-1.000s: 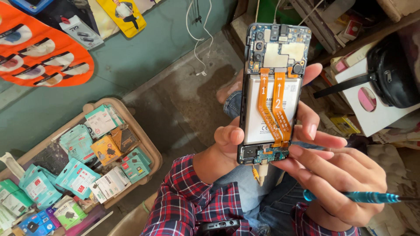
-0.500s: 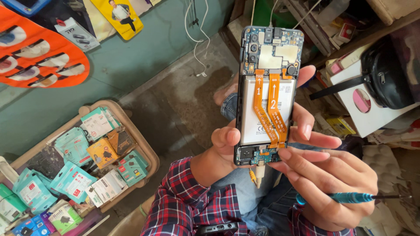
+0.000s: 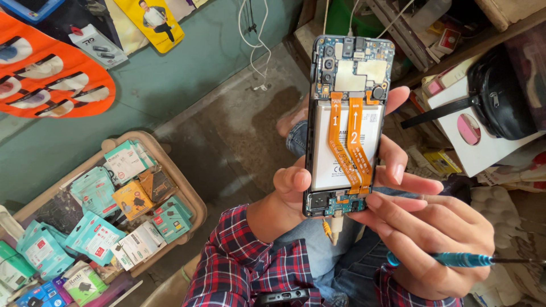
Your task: The person repairs a smartphone, prying open the back cover and working on the internal components with a screwdriver. They flip the phone over to test the screen, reconnect a charging cable to the exposed internals, and continue manipulating the battery and flex cables with the screwdriver.
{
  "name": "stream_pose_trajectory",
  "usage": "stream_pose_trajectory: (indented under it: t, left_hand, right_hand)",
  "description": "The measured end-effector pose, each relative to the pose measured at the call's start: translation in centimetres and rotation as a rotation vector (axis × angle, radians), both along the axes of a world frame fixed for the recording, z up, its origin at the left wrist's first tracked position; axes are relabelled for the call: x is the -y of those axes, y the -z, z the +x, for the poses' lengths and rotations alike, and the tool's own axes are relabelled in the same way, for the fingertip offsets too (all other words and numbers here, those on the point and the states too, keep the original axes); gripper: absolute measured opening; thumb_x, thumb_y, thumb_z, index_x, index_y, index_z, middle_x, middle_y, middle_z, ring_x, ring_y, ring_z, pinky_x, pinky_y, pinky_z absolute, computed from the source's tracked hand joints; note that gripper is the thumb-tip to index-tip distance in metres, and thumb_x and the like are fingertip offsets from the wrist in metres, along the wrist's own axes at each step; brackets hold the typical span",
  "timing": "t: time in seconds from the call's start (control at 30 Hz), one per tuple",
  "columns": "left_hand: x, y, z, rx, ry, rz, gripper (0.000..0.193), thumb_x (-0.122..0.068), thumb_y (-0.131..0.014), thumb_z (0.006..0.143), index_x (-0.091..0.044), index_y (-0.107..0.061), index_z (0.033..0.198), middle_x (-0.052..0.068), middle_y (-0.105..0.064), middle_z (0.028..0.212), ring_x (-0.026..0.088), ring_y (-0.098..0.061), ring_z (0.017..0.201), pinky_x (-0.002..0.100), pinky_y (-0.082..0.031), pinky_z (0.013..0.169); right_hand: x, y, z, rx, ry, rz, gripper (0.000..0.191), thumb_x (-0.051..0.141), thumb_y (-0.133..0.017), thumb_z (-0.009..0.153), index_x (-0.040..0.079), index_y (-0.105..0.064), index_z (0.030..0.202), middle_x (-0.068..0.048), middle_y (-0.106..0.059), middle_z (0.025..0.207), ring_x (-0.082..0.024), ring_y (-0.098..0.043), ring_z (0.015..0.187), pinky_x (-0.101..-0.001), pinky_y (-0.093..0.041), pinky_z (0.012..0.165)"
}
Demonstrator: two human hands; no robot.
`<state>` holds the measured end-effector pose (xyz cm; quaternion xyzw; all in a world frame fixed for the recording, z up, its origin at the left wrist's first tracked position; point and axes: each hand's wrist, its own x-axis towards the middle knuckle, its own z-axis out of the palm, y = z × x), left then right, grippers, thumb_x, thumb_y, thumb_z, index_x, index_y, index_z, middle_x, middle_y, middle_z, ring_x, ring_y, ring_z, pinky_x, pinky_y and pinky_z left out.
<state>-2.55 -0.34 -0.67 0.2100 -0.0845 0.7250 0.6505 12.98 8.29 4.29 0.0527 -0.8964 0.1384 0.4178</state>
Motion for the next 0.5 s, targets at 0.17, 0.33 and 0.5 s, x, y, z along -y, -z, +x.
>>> stream_pose_trajectory:
  t: [0.17, 0.33, 0.5]
  left_hand:
    - [-0.38, -0.10, 0.58, 0.015, -0.114, 0.003, 0.121, -0.044, -0.082, 0.083, -0.005, -0.004, 0.168, 0.014, -0.053, 0.132, 0.032, -0.052, 0.117, 0.064, -0.035, 0.118]
    - [-0.33, -0.38, 0.19, -0.028, -0.066, -0.007, 0.122, -0.046, -0.081, 0.080, -0.008, -0.001, 0.164, 0.014, -0.051, 0.128, 0.029, -0.059, 0.121, 0.063, -0.034, 0.115]
    - [-0.48, -0.65, 0.41, 0.001, -0.113, -0.015, 0.125, -0.044, -0.082, 0.080, -0.005, -0.002, 0.169, 0.015, -0.054, 0.129, 0.024, -0.057, 0.113, 0.064, -0.034, 0.117]
  right_hand:
    - [-0.48, 0.05, 0.14, 0.029, -0.055, 0.044, 0.033, 0.010, -0.088, 0.078, 0.005, -0.059, 0.094, -0.013, -0.076, 0.091, -0.021, -0.074, 0.072, -0.0329, -0.053, 0.059]
    - [-0.60, 0.11, 0.18, 0.018, -0.065, 0.023, 0.033, 0.010, -0.088, 0.079, 0.006, -0.059, 0.094, -0.013, -0.076, 0.091, -0.021, -0.075, 0.073, -0.0337, -0.055, 0.061]
    - [-0.57, 0.03, 0.13, 0.030, -0.052, 0.028, 0.033, 0.008, -0.087, 0.079, 0.005, -0.058, 0.094, -0.013, -0.076, 0.092, -0.021, -0.075, 0.073, -0.0335, -0.055, 0.060]
